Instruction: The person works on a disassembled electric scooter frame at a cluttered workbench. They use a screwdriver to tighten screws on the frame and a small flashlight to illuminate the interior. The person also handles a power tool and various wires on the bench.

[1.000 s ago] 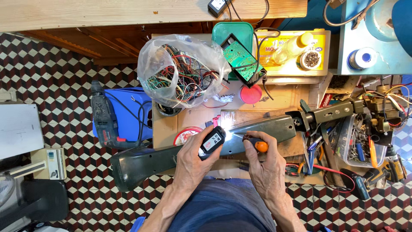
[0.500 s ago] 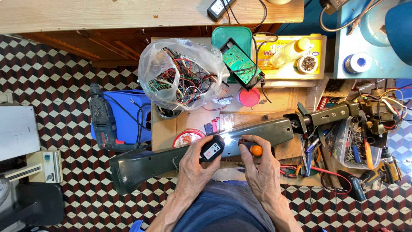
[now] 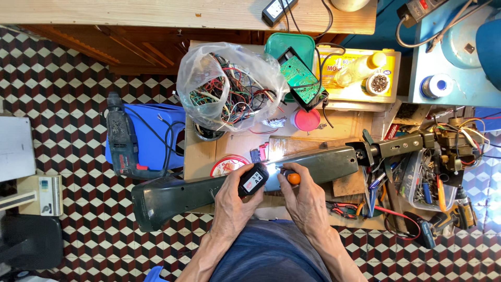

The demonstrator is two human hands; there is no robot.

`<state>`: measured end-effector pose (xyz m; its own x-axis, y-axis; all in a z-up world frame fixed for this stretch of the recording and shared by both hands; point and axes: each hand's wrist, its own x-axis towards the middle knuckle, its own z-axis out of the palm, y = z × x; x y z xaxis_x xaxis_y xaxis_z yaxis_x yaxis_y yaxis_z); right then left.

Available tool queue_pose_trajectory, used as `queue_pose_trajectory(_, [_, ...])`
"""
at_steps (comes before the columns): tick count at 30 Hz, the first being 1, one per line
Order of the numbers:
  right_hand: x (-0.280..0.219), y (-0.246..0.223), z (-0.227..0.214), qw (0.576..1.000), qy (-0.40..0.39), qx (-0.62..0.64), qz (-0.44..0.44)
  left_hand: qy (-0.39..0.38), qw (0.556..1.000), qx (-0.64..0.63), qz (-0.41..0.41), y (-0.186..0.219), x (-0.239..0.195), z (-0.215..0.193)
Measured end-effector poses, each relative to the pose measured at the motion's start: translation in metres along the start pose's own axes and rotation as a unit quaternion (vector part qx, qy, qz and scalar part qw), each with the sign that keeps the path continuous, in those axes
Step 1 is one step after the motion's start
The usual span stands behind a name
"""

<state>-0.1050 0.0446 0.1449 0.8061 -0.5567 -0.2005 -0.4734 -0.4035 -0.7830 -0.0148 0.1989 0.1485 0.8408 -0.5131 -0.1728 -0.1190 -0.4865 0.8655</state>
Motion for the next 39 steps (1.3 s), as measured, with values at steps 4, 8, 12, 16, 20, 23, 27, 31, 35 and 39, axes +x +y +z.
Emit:
queue_pose_trajectory(4, [0.006,0.004,0.012,0.999,-0.003,-0.036,-0.037,0.025,1.0,-0.014,0.008,-0.006,-0.002,-0.002])
queue_pose_trajectory(8, [0.008,0.004,0.016,0.999,-0.003,-0.037,-0.036,0.041,0.998,-0.033,0.015,-0.012,-0.004,-0.004])
queue_pose_trajectory(12, [0.008,0.002,0.01,0.998,-0.009,-0.044,-0.045,0.044,0.998,-0.033,0.014,-0.019,-0.003,-0.005])
queue_pose_trajectory(16, [0.009,-0.001,0.004,0.998,-0.042,-0.045,-0.008,0.058,0.997,-0.04,0.022,-0.027,0.001,-0.003])
queue_pose_trajectory(20, [0.009,-0.002,0.003,0.997,-0.033,-0.065,-0.011,0.054,0.998,-0.036,0.025,-0.033,0.003,-0.001])
queue_pose_trajectory(23, [0.008,-0.004,0.006,0.995,-0.04,-0.088,-0.018,0.035,0.998,-0.039,0.028,-0.037,0.003,-0.002])
queue_pose_trajectory(27, [0.009,-0.006,0.007,0.99,-0.074,-0.12,-0.001,0.021,0.998,-0.046,0.027,-0.039,0.003,-0.003])
queue_pose_trajectory(31, [0.009,-0.008,0.011,0.988,-0.031,-0.146,-0.033,0.038,0.998,-0.039,0.044,-0.04,0.002,-0.003])
queue_pose_trajectory(35, [0.006,-0.008,0.013,0.988,-0.019,-0.142,-0.056,0.031,0.998,-0.043,0.04,-0.041,0.001,-0.003])
queue_pose_trajectory(39, [0.007,-0.006,0.011,0.989,-0.043,-0.131,-0.055,0.035,0.997,-0.059,0.04,-0.042,0.004,0.0])
